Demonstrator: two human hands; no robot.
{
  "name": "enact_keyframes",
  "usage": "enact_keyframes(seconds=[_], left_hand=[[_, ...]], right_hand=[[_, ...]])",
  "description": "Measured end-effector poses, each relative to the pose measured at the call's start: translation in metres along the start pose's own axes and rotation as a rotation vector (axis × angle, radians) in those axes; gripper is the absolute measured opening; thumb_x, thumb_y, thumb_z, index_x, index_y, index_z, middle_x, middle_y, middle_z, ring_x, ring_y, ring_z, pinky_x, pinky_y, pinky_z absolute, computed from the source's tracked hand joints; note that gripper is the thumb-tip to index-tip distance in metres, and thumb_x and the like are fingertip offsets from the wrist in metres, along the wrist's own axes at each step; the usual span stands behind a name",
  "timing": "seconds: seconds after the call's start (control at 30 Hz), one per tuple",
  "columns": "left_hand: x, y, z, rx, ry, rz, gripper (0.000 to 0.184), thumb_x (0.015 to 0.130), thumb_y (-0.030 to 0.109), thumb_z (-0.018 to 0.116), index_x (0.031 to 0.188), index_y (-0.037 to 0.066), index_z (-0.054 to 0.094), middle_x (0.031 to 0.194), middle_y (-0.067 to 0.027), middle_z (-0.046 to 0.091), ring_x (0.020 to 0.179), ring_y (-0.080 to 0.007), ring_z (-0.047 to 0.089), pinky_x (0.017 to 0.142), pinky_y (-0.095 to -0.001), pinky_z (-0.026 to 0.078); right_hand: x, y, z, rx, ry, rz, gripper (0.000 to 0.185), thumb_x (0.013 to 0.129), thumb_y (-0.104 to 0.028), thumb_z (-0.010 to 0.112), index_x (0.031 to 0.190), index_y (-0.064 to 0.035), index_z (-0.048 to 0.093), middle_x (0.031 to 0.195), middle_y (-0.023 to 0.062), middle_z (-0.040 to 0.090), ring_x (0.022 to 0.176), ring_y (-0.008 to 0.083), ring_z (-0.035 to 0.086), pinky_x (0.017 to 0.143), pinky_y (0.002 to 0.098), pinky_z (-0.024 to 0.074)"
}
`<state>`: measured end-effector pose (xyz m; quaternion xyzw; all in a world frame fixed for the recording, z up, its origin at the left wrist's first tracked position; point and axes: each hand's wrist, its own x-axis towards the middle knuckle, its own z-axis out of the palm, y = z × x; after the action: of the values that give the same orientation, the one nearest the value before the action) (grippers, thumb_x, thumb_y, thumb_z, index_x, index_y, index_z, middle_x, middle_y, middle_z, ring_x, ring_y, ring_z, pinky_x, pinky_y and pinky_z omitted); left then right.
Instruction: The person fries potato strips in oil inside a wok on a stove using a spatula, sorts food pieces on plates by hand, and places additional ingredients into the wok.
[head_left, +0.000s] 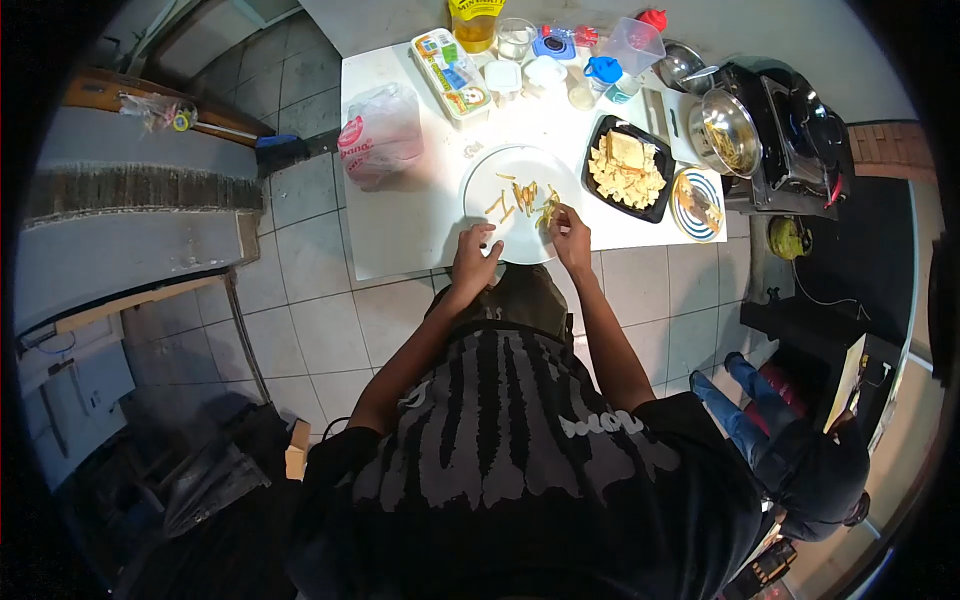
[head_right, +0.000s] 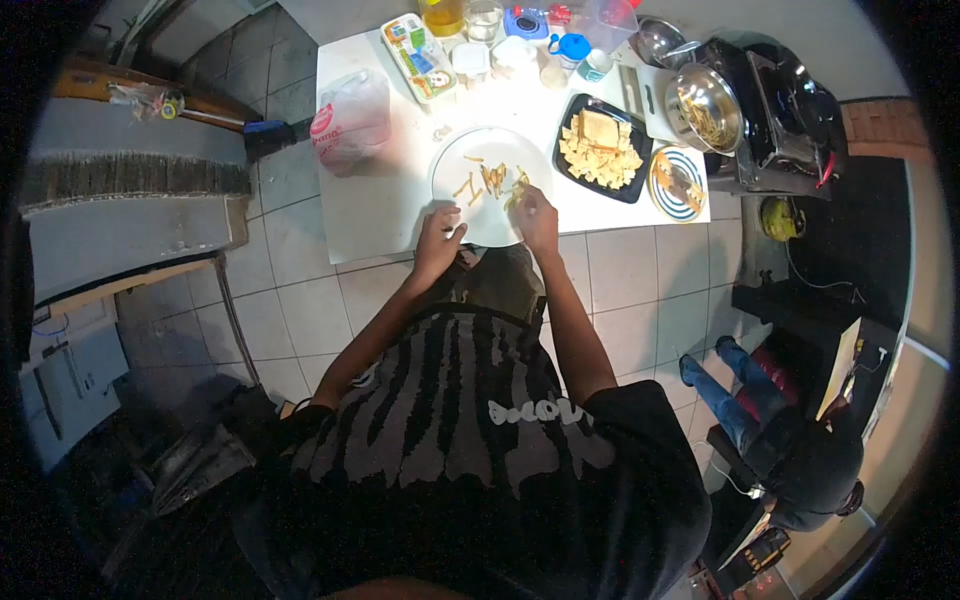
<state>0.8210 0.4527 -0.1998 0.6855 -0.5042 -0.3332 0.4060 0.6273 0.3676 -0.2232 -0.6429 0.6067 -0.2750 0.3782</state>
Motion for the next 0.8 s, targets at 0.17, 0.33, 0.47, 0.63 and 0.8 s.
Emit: enact_keyframes(seconds=[0.17,0.33,0.47,0.63,0.8], left_hand=[[0.028,-0.006,0.013,0.033,0.042,0.068,0.031,0.076,0.005,0.065,0.104,0.005,0.052,0.1,-0.0125,0.053,0.09,-0.0291,0.056,0.081,-0.0386,0.045],[0.045,-0.004,0.034,-0.053,-0.099,-0.017,0.03,0.072,0.003,0.064,0.095,0.005,0.046,0.098,-0.0157,0.051,0.095,-0.0329,0.053,0.079,-0.0427,0.044],[0.052,-0.006,0.029,-0.012,0.004,0.028,0.03,0.07,0.003,0.064,0.094,0.006,0.046,0.094,-0.0164,0.051,0.098,-0.0361,0.049,0.085,-0.0447,0.04],[0.052,-0.014,0.034,0.092,-0.026,0.135,0.029,0.07,0.002,0.064,0.094,0.006,0.047,0.093,-0.0167,0.051,0.097,-0.0371,0.049,0.087,-0.0455,0.039],[0.061,-0.004,0.037,-0.173,-0.085,-0.011,0.027,0.07,-0.001,0.06,0.093,0.006,0.048,0.091,-0.0165,0.051,0.092,-0.0366,0.051,0.085,-0.0444,0.04]], right_hand=[[0.009,0.005,0.007,0.115,0.131,0.082,0.04,0.082,-0.008,0.06,0.12,0.0006,0.055,0.1,0.02,0.065,0.089,0.0269,0.065,0.078,0.0355,0.0536],[0.018,-0.007,0.015,0.007,-0.054,0.051,0.041,0.08,-0.002,0.057,0.121,0.0008,0.052,0.103,0.0202,0.063,0.091,0.0283,0.064,0.077,0.0339,0.0542],[0.024,-0.018,-0.003,-0.25,0.121,-0.131,0.043,0.075,-0.004,0.06,0.118,-0.0003,0.055,0.106,0.022,0.059,0.098,0.0344,0.058,0.087,0.0402,0.0476],[0.042,-0.011,0.005,-0.239,-0.015,-0.158,0.046,0.073,-0.002,0.06,0.119,-0.0005,0.055,0.104,0.0209,0.059,0.097,0.0357,0.057,0.087,0.0414,0.0472],[0.04,-0.017,0.002,0.026,-0.198,-0.138,0.042,0.079,-0.007,0.055,0.12,0.0013,0.053,0.101,0.0238,0.059,0.092,0.0379,0.056,0.085,0.0445,0.0438]])
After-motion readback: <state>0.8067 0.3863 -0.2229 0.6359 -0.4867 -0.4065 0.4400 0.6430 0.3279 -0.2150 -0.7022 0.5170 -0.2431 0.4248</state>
